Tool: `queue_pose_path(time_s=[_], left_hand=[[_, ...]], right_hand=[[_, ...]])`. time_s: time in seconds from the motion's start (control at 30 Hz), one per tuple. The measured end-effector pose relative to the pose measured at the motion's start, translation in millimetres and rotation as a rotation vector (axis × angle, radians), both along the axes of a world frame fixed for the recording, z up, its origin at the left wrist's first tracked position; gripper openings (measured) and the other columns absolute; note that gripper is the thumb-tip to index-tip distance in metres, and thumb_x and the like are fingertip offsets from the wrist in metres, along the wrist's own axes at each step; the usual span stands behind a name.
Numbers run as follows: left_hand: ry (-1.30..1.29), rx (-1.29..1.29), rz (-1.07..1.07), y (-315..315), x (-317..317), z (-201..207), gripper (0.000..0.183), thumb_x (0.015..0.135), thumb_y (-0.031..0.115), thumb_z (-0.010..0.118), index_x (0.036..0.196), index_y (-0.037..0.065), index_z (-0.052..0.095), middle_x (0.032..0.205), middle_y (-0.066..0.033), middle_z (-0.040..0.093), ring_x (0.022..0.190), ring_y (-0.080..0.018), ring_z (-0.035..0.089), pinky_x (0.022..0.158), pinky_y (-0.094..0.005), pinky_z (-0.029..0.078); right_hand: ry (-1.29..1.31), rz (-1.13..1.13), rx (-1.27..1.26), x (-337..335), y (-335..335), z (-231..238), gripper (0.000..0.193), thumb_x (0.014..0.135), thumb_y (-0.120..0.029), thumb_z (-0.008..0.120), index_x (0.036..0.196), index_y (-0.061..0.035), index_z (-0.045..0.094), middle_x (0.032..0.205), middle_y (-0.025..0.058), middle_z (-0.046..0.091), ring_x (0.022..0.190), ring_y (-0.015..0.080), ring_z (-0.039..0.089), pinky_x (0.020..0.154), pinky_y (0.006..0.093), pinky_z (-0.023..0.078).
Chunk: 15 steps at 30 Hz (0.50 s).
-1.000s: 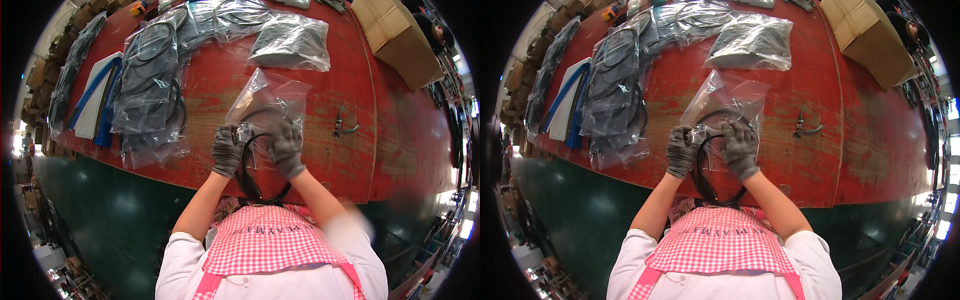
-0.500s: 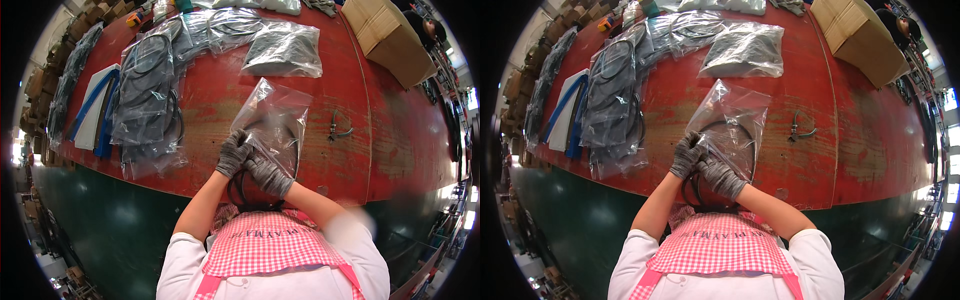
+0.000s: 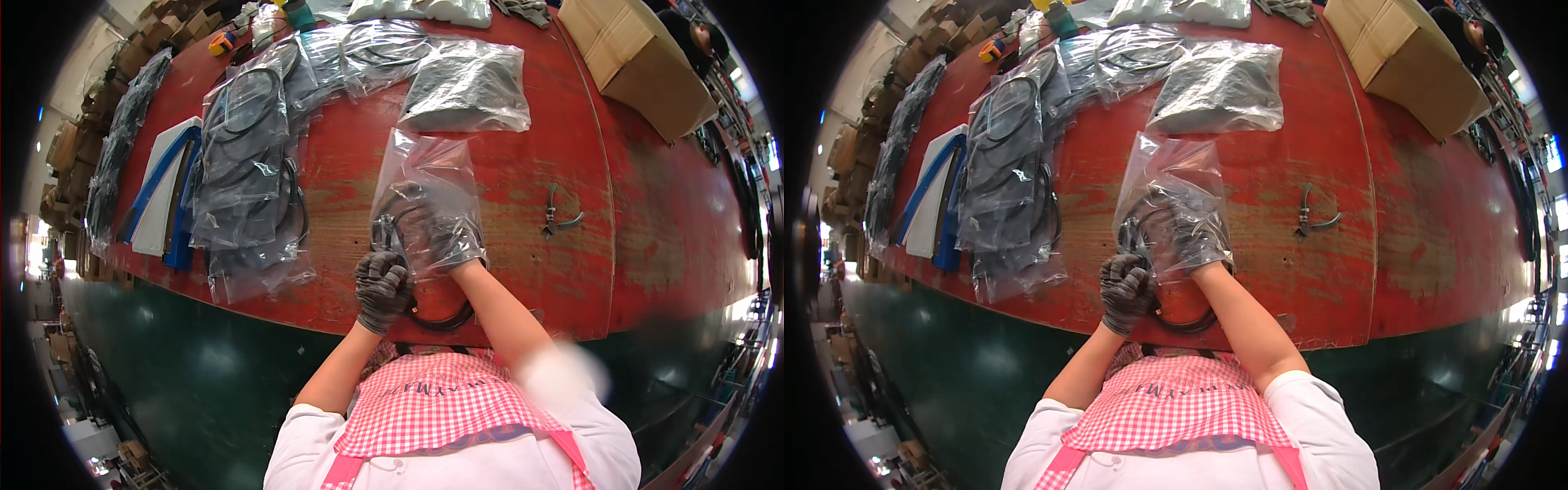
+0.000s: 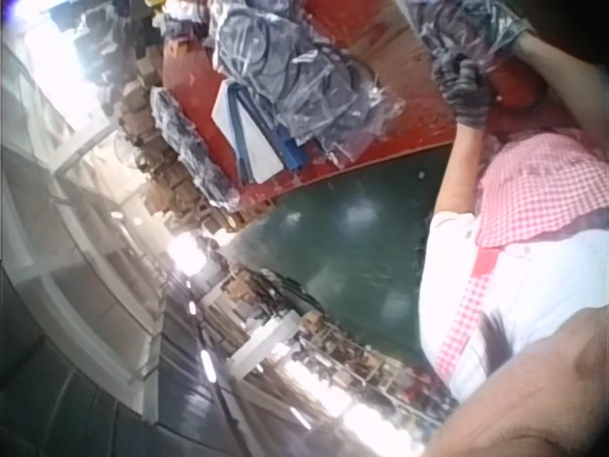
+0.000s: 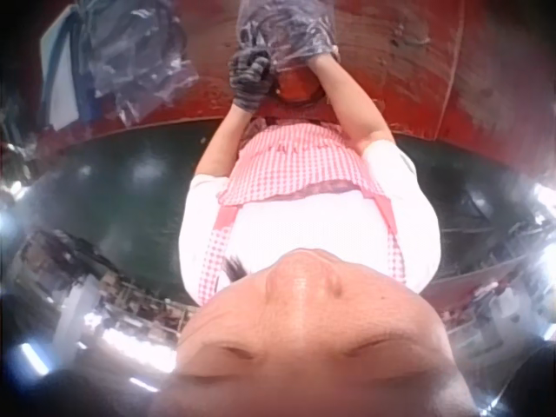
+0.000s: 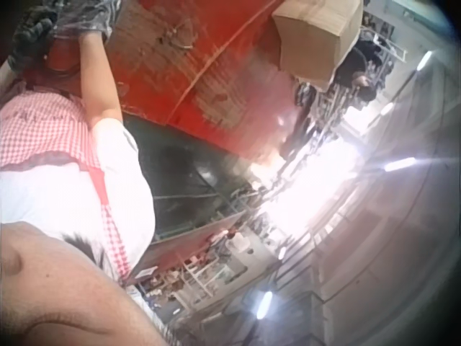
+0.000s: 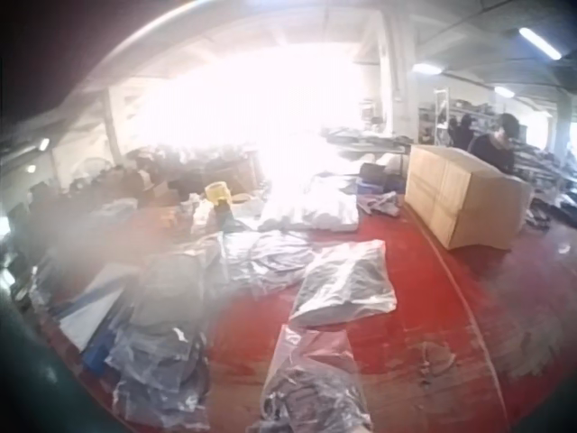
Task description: The recorder is packing looped black cables into plastic bags and sealing them with a heat sealer.
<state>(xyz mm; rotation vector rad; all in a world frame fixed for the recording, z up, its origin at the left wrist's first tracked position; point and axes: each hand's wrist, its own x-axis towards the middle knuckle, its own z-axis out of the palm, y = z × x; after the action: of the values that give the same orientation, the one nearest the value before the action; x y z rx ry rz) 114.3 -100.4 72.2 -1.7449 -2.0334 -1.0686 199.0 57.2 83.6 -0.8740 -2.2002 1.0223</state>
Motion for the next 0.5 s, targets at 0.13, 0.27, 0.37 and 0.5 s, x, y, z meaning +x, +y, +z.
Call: queue_pose_path(time_s=[0.13,0.27,0.37,0.5], left_hand=[[-0.604,0.089,0.138,-4,6,-26,0.020,0.070,-0.001,0.056,0.089,0.004,0.051,0.080,-0.0052,0.049,0.070,-0.0150,0.049,0.063,-0.0245,0.043],[-1.101,0.132,0.134,-15,4,-33,0.019,0.073,-0.003,0.058,0.089,0.003,0.051,0.087,-0.0013,0.046,0.069,-0.0087,0.045,0.064,-0.0209,0.040],[-0.694,0.000,0.200,-30,-11,-31,0.025,0.074,0.003,0.056,0.096,0.002,0.045,0.073,-0.0048,0.047,0.064,-0.0168,0.047,0.063,-0.0253,0.043],[-0.288,-0.342,0.405,-53,-25,-41,0.037,0.075,0.027,0.060,0.099,0.005,0.043,0.074,-0.0115,0.053,0.064,-0.0281,0.052,0.060,-0.0360,0.044]], right_hand=[[0.013,0.027,0.036,-16,1,-6,0.030,0.079,-0.010,0.048,0.108,-0.0091,0.053,0.109,0.0092,0.053,0.098,0.0228,0.051,0.088,0.0316,0.039],[0.031,0.090,0.001,9,-27,-42,0.029,0.076,-0.014,0.053,0.105,-0.0082,0.053,0.106,0.0124,0.052,0.095,0.0268,0.051,0.086,0.0351,0.040],[-0.404,0.364,0.282,87,-70,-16,0.036,0.073,-0.019,0.060,0.105,-0.0076,0.050,0.099,0.0159,0.051,0.093,0.0312,0.049,0.082,0.0380,0.041],[-0.240,-0.090,0.397,130,-70,-31,0.050,0.066,-0.029,0.066,0.108,-0.0101,0.046,0.093,0.0145,0.050,0.090,0.0318,0.048,0.077,0.0404,0.041]])
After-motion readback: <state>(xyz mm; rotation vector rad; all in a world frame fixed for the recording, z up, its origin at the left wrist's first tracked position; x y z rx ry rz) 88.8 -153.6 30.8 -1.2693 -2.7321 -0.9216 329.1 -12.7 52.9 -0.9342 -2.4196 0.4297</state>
